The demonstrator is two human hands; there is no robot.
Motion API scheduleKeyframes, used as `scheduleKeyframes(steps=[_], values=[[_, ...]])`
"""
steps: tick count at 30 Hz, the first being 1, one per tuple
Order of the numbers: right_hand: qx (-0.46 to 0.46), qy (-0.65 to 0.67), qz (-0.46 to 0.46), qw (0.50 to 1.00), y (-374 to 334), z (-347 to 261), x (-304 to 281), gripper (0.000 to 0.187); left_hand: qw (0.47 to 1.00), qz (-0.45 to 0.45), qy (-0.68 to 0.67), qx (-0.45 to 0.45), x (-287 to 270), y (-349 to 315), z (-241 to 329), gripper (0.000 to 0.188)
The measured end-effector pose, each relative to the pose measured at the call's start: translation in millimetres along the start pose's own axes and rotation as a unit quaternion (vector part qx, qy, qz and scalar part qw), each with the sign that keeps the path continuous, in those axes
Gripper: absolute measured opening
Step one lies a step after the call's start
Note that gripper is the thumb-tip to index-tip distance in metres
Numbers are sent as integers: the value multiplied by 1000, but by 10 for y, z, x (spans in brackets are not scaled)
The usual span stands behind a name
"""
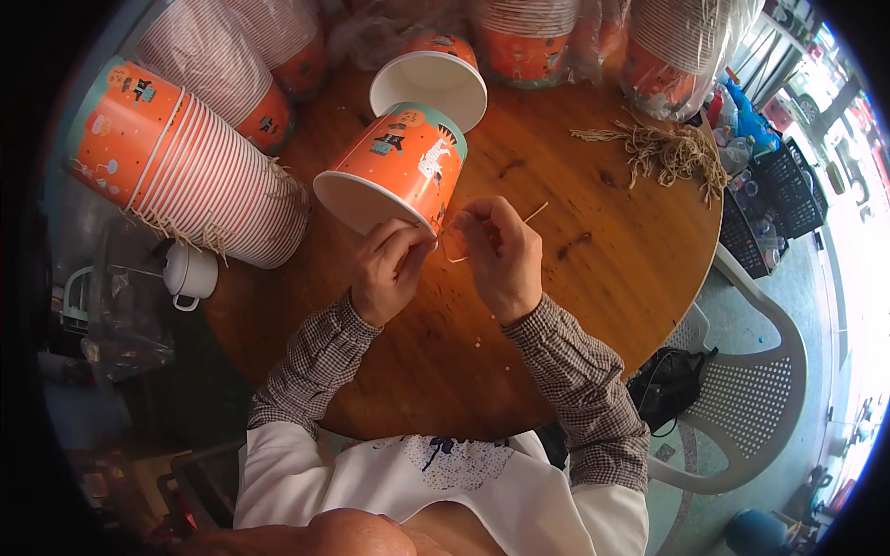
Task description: Attaching twine handles to paper buckets by threading them through pre-punched holes using a thin tool.
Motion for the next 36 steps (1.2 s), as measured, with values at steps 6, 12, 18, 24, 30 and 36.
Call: scheduleKeyframes(steps=[6,12,18,24,30,36], values=[[294,206,-160,919,-67,-50,-21,14,999,37,-9,0,-20,-39,-15,15],[178,183,-137,957,-52,-63,-19,13,991,84,94,50,-97,20,157,34],[130,132,-159,970,-114,-165,30,10,992,44,71,92,3,23,91,29],[87,250,-121,957,-165,-238,-53,21,986,61,115,108,-38,-4,85,21],[-143,108,-212,961,-382,-660,62,23,983,91,81,137,-41,20,-166,25],[-138,163,-225,951,-389,-688,52,23,989,28,-42,140,16,-29,-180,26]])
Point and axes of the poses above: each hand's wrist, its own y-axis towards the middle knuckle, its own x-axis out of the palm, z = x × y, the point moved 3 cm from there along y, towards the middle knuckle, and after that the axes turned 1 degree about -y, right-handed, at the moved point
